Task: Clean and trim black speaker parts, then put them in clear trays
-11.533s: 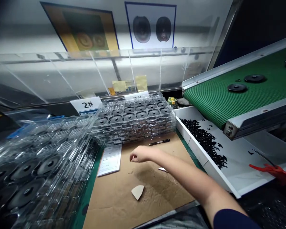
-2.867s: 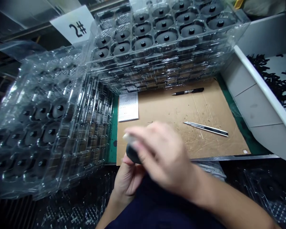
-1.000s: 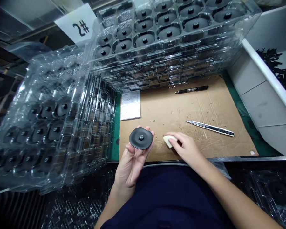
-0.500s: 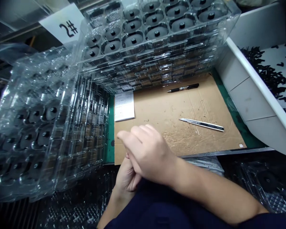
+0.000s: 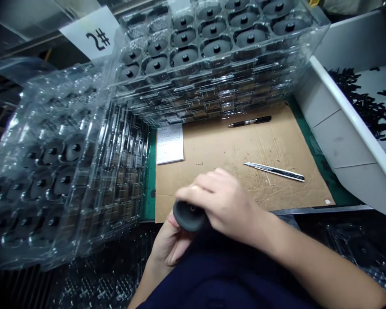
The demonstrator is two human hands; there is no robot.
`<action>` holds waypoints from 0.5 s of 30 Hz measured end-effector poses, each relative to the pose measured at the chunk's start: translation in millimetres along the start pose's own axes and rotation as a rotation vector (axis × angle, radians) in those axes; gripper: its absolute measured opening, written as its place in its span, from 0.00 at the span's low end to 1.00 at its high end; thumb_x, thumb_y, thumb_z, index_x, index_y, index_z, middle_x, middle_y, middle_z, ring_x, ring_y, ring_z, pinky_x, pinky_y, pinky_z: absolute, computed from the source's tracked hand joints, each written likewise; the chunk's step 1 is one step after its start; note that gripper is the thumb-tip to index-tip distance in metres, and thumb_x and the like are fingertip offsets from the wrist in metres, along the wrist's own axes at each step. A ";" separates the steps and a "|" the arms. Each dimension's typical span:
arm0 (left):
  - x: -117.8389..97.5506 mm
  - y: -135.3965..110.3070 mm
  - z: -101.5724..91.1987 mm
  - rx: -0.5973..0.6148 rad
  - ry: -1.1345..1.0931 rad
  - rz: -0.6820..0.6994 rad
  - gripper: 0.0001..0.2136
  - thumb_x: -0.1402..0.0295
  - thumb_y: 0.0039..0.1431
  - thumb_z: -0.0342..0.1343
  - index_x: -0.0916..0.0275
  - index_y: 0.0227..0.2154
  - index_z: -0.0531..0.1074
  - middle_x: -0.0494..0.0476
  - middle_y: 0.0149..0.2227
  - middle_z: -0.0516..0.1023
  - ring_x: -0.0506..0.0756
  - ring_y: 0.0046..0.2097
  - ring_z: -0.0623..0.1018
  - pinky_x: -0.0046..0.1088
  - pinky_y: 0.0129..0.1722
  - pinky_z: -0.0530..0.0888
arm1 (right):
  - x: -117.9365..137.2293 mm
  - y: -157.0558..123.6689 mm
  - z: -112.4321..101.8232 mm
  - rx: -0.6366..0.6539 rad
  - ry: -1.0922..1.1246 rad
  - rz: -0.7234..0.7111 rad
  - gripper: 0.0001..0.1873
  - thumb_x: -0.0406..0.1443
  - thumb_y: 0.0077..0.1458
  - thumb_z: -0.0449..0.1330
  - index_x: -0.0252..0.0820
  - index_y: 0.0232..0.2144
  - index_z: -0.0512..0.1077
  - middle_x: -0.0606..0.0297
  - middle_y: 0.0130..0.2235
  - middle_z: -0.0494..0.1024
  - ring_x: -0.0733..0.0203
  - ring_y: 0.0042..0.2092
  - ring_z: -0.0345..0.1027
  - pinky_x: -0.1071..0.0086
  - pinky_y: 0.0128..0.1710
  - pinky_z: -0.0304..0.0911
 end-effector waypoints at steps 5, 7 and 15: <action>-1.9 -8.2 1.7 0.199 -0.070 -0.058 0.28 0.60 0.42 0.66 0.57 0.49 0.70 0.59 0.52 0.73 0.63 0.49 0.75 0.35 0.48 0.73 | -43.1 -30.6 5.8 -0.157 0.172 0.499 0.13 0.36 0.61 0.50 0.47 0.47 0.68 0.66 0.42 0.73 0.65 0.40 0.67 0.72 0.39 0.60; -2.7 -8.9 1.5 0.233 -0.089 -0.069 0.27 0.60 0.43 0.65 0.56 0.49 0.70 0.58 0.51 0.73 0.63 0.50 0.75 0.35 0.49 0.72 | -54.8 -51.6 18.7 -0.160 0.218 0.645 0.14 0.39 0.61 0.49 0.47 0.47 0.67 0.65 0.45 0.73 0.64 0.42 0.68 0.71 0.41 0.62; -7.0 -7.5 2.5 0.284 -0.078 -0.068 0.26 0.60 0.45 0.64 0.55 0.49 0.69 0.55 0.53 0.72 0.63 0.50 0.74 0.36 0.49 0.72 | -68.8 -82.1 31.3 -0.029 0.207 0.735 0.13 0.40 0.58 0.51 0.44 0.41 0.72 0.63 0.40 0.77 0.60 0.39 0.71 0.68 0.37 0.66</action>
Point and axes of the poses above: each hand's wrist, its own y-axis towards the middle knuckle, its own z-axis out of the palm, x = y × z, the point moved 4 cm from there along y, towards the middle knuckle
